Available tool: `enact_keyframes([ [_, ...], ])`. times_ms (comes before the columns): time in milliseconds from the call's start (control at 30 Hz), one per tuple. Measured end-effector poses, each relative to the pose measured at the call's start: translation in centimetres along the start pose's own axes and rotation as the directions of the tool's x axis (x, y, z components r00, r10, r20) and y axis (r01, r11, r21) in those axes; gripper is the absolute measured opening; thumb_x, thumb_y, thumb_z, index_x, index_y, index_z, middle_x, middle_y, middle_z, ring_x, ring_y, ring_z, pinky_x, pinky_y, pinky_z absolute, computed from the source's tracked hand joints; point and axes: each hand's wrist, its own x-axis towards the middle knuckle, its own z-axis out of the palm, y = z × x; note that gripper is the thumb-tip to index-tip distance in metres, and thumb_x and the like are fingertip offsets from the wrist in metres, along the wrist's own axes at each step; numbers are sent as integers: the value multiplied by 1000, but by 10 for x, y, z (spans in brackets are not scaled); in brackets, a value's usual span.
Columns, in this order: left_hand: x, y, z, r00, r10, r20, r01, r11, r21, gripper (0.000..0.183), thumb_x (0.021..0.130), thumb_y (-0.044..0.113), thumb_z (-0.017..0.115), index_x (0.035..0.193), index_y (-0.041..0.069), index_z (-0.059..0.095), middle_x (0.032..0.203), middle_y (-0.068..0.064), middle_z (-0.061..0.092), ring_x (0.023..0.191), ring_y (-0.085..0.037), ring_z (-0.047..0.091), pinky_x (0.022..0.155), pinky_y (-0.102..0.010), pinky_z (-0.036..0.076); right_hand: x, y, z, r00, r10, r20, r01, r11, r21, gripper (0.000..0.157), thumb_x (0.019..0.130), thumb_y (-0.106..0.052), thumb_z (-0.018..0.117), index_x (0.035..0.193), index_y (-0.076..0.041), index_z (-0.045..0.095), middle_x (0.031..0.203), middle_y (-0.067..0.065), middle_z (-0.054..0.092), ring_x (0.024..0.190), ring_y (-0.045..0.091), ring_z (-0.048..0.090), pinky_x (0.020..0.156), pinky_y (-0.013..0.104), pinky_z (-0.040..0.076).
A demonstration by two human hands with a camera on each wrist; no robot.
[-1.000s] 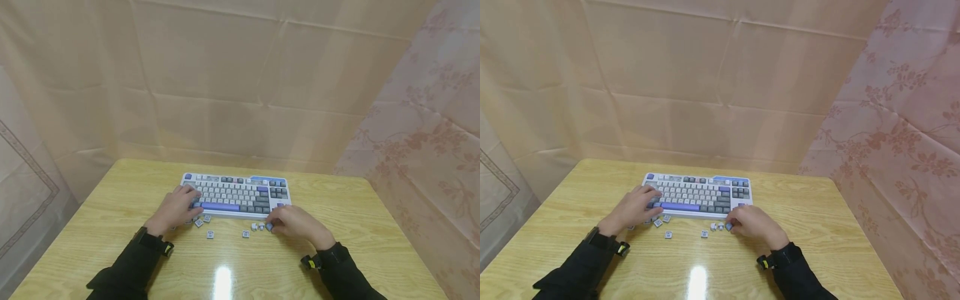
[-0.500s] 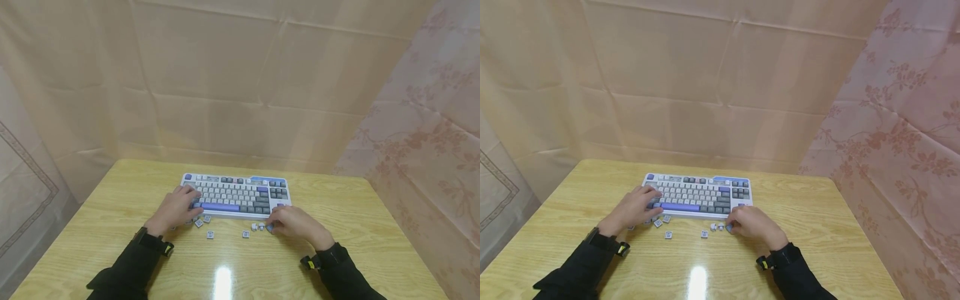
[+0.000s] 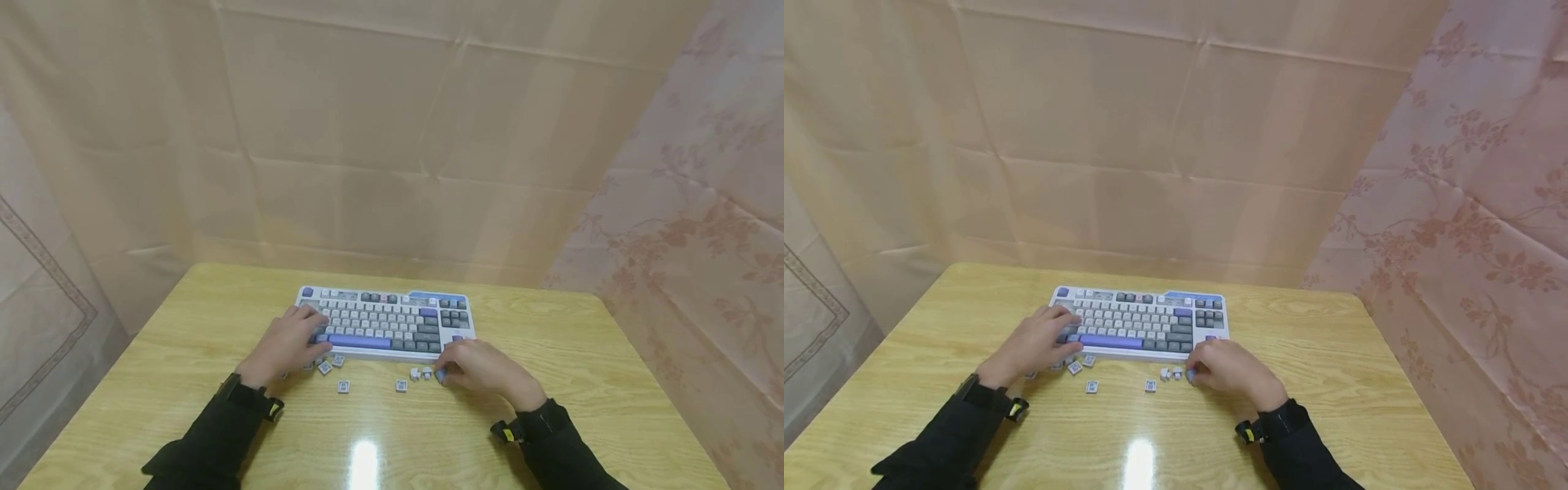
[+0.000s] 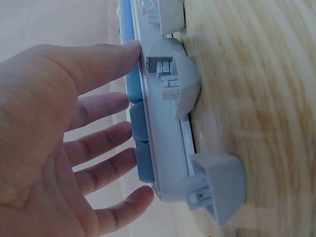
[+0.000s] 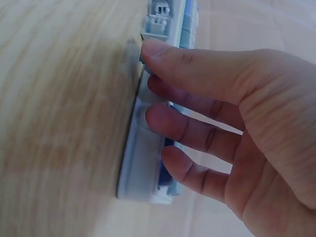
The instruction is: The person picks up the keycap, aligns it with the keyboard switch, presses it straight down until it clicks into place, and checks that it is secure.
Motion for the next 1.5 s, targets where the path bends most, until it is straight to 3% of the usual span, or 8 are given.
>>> enact_keyframes([
  [100, 1, -1, 1, 1000, -7, -26, 6, 1000, -24, 61, 82, 47, 68, 127, 7, 58, 127, -18, 53, 115, -35, 47, 87, -54, 43, -2, 3, -6, 999, 7, -39, -7, 1000, 5, 14, 83, -15, 71, 96, -15, 73, 92, -6, 68, 81, 8, 62, 69, 25, 52],
  [233, 2, -5, 2, 998, -43, -43, 42, 998, -36, 85, 82, 60, 59, 141, 2, 41, 146, -28, 32, 132, -46, 27, 95, -65, 33, -6, 12, -19, 994, 59, -88, -61, 998, -25, 13, 82, -14, 72, 95, -13, 72, 91, -4, 67, 79, 10, 61, 67, 27, 52],
  [367, 4, -8, 7, 995, -96, 2, 96, 995, -42, 98, 82, 69, 50, 146, -1, 28, 152, -31, 14, 136, -50, 10, 102, -64, 21, -6, 26, -34, 979, 149, -141, -155, 987, -32, 16, 80, -15, 73, 95, -10, 71, 90, -3, 67, 74, 9, 58, 64, 27, 51],
  [467, 5, -9, 11, 992, -117, 50, 119, 992, -36, 97, 84, 70, 45, 148, 0, 26, 153, -30, 9, 137, -49, 5, 105, -62, 17, -4, 37, -42, 961, 217, -172, -223, 975, -15, 18, 80, -16, 74, 96, -8, 71, 91, -1, 68, 72, 8, 58, 63, 28, 51],
  [700, 5, -2, 16, 983, -112, 147, 116, 993, -15, 83, 92, 62, 40, 148, 2, 27, 152, -29, 16, 138, -47, 7, 107, -59, 17, 2, 58, -35, 933, 304, -194, -306, 952, 23, 14, 82, -12, 72, 95, -6, 72, 92, 4, 70, 72, 13, 61, 66, 33, 53],
  [1000, 3, -1, 15, 986, -102, 132, 100, 995, 17, 79, 94, 57, 40, 146, -1, 29, 150, -30, 23, 137, -48, 10, 108, -56, 15, 18, 68, -17, 894, 369, -256, -380, 925, 5, 14, 82, -11, 72, 95, -7, 73, 92, 5, 68, 75, 15, 61, 68, 32, 53],
  [1500, 4, 0, 16, 986, -109, 124, 108, 994, 20, 78, 94, 57, 40, 146, -1, 30, 150, -30, 23, 137, -48, 10, 108, -56, 16, 17, 71, -14, 882, 364, -300, -371, 928, 36, 15, 80, -9, 73, 94, -6, 75, 90, 6, 68, 77, 16, 62, 68, 33, 53],
])
